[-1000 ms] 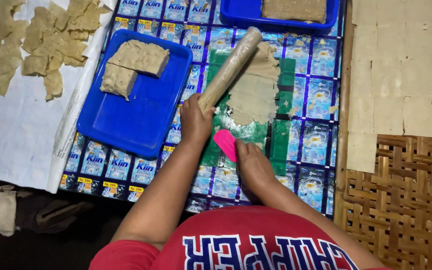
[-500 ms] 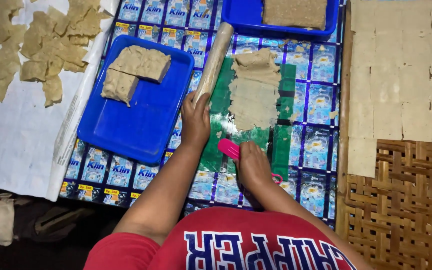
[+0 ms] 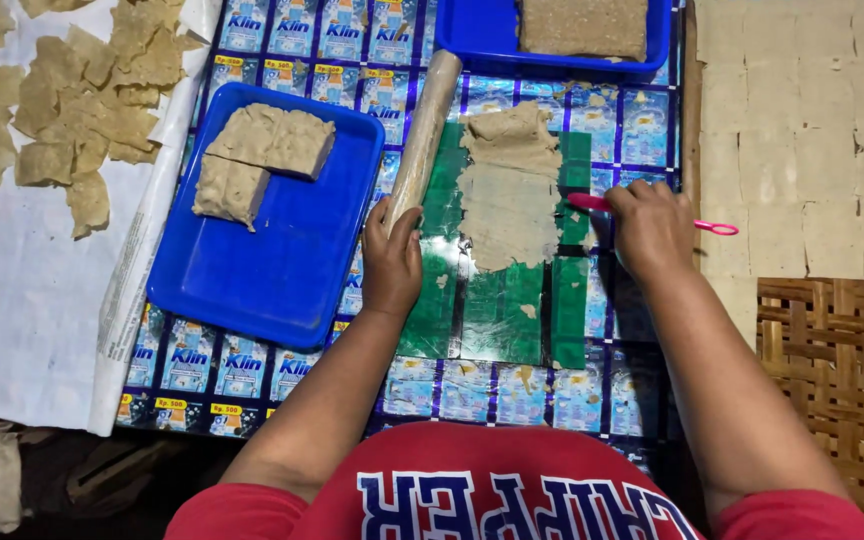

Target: Flattening and shaping food dough using a rolling pin and a spatula on a flat workspace.

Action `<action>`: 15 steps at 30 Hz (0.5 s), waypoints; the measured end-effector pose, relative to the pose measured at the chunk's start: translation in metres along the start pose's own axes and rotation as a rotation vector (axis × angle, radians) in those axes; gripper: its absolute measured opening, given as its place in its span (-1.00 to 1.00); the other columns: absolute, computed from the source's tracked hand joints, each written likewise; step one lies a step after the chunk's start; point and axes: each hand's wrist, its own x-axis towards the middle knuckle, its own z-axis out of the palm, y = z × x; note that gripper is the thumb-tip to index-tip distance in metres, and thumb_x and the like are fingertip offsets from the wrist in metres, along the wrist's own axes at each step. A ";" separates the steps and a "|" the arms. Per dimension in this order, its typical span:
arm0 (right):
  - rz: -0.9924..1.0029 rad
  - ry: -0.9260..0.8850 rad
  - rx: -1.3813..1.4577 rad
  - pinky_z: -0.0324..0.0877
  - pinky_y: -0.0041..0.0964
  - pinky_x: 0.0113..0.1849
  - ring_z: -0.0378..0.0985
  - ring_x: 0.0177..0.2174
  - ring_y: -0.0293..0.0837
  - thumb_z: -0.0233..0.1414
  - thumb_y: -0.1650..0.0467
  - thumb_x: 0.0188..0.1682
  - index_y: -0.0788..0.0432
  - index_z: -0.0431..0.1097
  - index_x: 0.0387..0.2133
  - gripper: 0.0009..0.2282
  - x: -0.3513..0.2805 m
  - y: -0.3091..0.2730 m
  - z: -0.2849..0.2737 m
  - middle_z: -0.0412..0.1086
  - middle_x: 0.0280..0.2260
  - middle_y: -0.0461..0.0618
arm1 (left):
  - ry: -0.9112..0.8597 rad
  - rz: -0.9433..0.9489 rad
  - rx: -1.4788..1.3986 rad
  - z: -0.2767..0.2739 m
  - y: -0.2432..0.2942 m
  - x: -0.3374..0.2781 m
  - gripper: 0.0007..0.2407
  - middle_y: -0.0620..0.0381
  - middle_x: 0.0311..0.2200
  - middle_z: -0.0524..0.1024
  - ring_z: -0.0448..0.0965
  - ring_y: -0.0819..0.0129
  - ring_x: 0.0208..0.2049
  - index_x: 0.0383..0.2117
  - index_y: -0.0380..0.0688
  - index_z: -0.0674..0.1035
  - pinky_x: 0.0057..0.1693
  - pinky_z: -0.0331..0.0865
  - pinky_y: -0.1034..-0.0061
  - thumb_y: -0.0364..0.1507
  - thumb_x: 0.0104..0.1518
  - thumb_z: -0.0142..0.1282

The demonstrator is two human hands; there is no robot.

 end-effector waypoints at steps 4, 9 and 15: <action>-0.069 0.018 0.000 0.40 -0.21 -0.19 0.50 -0.18 -0.15 -0.04 0.32 0.11 -0.27 0.43 -0.24 -0.89 0.024 0.005 -0.005 0.41 -0.31 -0.34 | 0.004 0.006 0.001 0.000 -0.002 0.000 -0.73 -0.10 0.20 0.26 0.36 -0.14 0.22 0.09 0.21 0.52 0.23 0.31 0.05 -0.43 0.28 0.03; -0.179 -0.059 0.025 0.42 -0.20 -0.17 0.52 -0.17 -0.12 0.00 0.32 0.10 -0.18 0.46 -0.24 -0.91 0.033 0.002 -0.026 0.44 -0.33 -0.27 | 0.005 0.007 -0.018 0.000 -0.002 -0.001 -0.74 -0.09 0.19 0.27 0.36 -0.13 0.23 0.09 0.21 0.52 0.23 0.32 0.07 -0.43 0.30 0.01; -0.177 -0.031 0.021 0.39 -0.25 -0.22 0.51 -0.20 -0.16 0.03 0.32 0.14 -0.18 0.45 -0.28 -0.94 0.036 -0.002 -0.022 0.41 -0.36 -0.31 | 0.011 0.002 -0.017 0.000 -0.002 -0.002 -0.74 -0.11 0.19 0.28 0.37 -0.13 0.21 0.08 0.20 0.53 0.24 0.32 0.08 -0.43 0.30 0.01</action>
